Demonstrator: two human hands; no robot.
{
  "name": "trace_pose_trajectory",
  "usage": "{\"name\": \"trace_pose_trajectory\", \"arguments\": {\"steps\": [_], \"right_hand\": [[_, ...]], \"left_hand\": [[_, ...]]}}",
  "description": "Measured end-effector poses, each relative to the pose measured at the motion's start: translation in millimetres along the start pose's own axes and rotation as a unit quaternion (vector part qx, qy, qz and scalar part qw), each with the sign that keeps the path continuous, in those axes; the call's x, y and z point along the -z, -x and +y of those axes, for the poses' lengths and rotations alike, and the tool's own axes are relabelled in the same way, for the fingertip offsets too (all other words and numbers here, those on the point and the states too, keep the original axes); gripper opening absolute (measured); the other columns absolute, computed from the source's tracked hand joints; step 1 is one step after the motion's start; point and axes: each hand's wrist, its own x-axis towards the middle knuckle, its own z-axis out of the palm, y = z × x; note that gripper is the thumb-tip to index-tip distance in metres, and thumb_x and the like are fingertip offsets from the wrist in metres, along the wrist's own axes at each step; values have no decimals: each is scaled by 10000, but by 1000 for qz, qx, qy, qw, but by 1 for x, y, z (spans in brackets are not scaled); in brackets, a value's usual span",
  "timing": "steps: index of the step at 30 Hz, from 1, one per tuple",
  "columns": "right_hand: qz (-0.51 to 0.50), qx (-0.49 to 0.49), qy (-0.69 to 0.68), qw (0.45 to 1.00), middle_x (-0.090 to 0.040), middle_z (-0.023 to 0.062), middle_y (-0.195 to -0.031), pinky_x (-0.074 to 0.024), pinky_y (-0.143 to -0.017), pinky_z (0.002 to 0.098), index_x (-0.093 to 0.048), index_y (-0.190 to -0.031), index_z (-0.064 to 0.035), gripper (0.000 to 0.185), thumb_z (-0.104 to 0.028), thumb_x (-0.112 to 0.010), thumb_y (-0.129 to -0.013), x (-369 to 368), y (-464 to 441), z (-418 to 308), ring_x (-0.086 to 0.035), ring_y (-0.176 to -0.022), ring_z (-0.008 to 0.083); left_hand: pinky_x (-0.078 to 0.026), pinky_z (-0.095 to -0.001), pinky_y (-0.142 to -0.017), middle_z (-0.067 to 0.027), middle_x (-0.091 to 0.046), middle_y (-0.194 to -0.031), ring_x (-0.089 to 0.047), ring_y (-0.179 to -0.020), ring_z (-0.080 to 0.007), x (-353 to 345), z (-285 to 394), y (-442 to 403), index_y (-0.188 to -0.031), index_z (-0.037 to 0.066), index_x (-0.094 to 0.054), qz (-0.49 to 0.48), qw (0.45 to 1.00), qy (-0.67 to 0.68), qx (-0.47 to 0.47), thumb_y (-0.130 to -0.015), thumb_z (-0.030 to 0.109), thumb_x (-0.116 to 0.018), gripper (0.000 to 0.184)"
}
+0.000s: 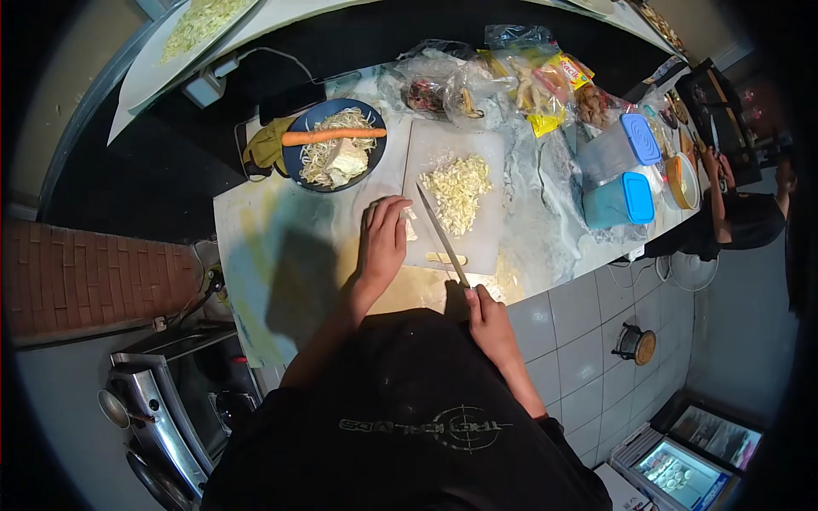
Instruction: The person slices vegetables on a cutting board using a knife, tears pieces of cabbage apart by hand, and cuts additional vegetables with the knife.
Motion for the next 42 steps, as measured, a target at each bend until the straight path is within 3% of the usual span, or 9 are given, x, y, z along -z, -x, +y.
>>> {"name": "trace_pose_trajectory", "arguments": {"steps": [3,7,9,19,22,28,30,33,42], "right_hand": [[-3,-20,-36,999,-522,230,-604,-418,-580,442,-547,-972,52,456,-380,-432,-1061,-1,0,2,-475,-547,388],[-15,-29,-46,998,-500,221,-617,-415,-586,428,-541,-964,55,466,-386,-427,-1063,2,1,4,-439,-550,343],[-5,-11,-41,999,-579,295,-680,-429,-617,515,-555,-1021,29,433,-382,-422,-1056,1,2,8,-569,-685,508],[-29,-43,-41,998,-580,301,-704,-429,-647,522,-527,-963,30,443,-383,-402,-1061,5,1,6,-573,-717,505],[-11,-46,-24,999,-547,228,-664,-431,-631,452,-534,-967,40,469,-395,-392,-1069,4,3,0,-515,-610,381],[-31,-46,-42,998,-556,271,-670,-430,-645,483,-516,-1042,46,422,-348,-368,-1076,-3,5,-5,-558,-656,452],[-27,-41,-13,999,-578,304,-659,-406,-619,572,-486,-1027,23,351,-306,-374,-1071,-6,3,-7,-567,-688,535],[-18,-41,-8,999,-539,270,-635,-406,-588,496,-510,-1002,39,364,-300,-397,-1073,-6,3,-9,-531,-604,468],[-11,-15,33,999,-566,299,-660,-404,-581,532,-506,-996,40,342,-282,-413,-1067,-11,-1,-4,-551,-658,522]], "left_hand": [[-428,-420,-957,-125,-591,-1211,-547,-1094,-340,-1,-7,-10,-1147,51,-615,-38,999,-6,13,-864,18,-629,285],[-445,-420,-958,-130,-584,-1171,-550,-1104,-351,-2,-8,-17,-1146,50,-615,-56,998,17,32,-812,49,-707,346],[-446,-421,-962,-133,-581,-1162,-547,-1110,-355,-1,1,-15,-1147,50,-615,-59,998,19,34,-799,44,-714,362],[-432,-416,-902,-96,-618,-1021,-555,-996,-321,-5,11,-3,-1064,70,-646,-52,998,-25,7,-800,-17,-681,280],[-445,-408,-869,-90,-625,-972,-568,-966,-304,-12,12,1,-991,62,-672,-50,999,-12,6,-805,6,-701,197],[-475,-386,-785,-87,-632,-951,-582,-897,-286,-23,8,12,-907,50,-696,-10,1000,22,-13,-801,35,-735,113],[-478,-382,-783,-83,-634,-945,-583,-892,-281,-22,8,14,-905,48,-698,3,999,34,-12,-796,34,-741,118],[-478,-374,-765,-66,-626,-929,-582,-895,-265,-20,10,16,-905,45,-702,20,998,37,-46,-793,39,-741,118],[-486,-369,-760,-58,-633,-902,-587,-875,-256,-20,9,15,-885,19,-692,17,997,45,-65,-807,33,-728,86]]}}
